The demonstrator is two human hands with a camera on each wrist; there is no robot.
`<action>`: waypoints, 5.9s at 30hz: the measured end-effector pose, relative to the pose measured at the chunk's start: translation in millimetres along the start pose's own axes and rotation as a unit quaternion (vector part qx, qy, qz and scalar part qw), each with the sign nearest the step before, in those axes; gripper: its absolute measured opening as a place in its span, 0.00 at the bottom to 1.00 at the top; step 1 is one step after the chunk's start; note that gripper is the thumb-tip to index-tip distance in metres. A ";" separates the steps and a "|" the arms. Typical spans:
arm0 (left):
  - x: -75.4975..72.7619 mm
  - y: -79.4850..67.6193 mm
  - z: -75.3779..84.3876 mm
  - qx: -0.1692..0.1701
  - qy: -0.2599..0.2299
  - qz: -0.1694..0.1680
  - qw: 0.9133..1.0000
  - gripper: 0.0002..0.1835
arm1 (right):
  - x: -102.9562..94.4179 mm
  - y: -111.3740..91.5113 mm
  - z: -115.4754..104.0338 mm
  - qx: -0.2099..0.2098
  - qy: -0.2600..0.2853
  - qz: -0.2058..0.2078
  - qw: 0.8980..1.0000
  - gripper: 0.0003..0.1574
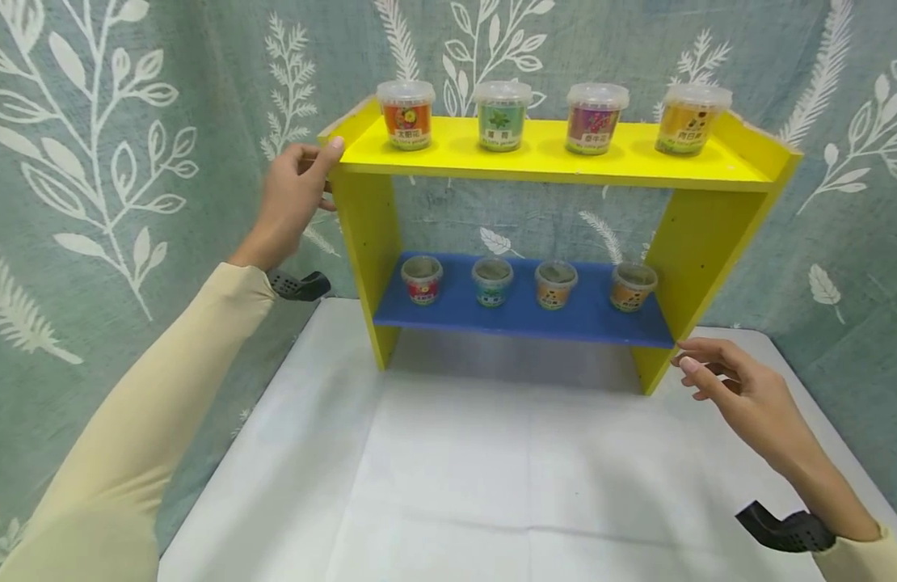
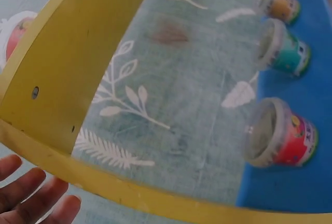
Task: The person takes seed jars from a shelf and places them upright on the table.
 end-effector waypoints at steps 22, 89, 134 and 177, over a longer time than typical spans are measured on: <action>9.7 4.5 -1.7 -0.018 -0.066 0.019 0.997 0.19 | -37.3 42.4 -30.3 -0.020 0.010 0.036 0.999 0.22; 1.8 -4.2 -13.1 -0.006 -0.103 0.030 0.994 0.18 | -124.1 232.5 -116.7 0.039 -0.097 0.055 0.993 0.54; 7.7 -0.2 -8.6 -0.007 -0.112 0.026 0.993 0.19 | -138.1 242.7 -101.3 0.101 0.008 -0.031 0.994 0.59; 0.1 -1.8 0.2 -0.052 -0.090 -0.022 0.994 0.23 | -139.4 179.6 -113.3 0.030 -0.022 0.045 0.998 0.50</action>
Point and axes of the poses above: each hand's wrist, its own y-axis towards the middle knuckle, its own x-axis out of the palm, z = x × y, the point moved 2 cm from there along y, towards the middle knuckle, and after that the axes turned 1 degree about z, right-handed, at the moved point
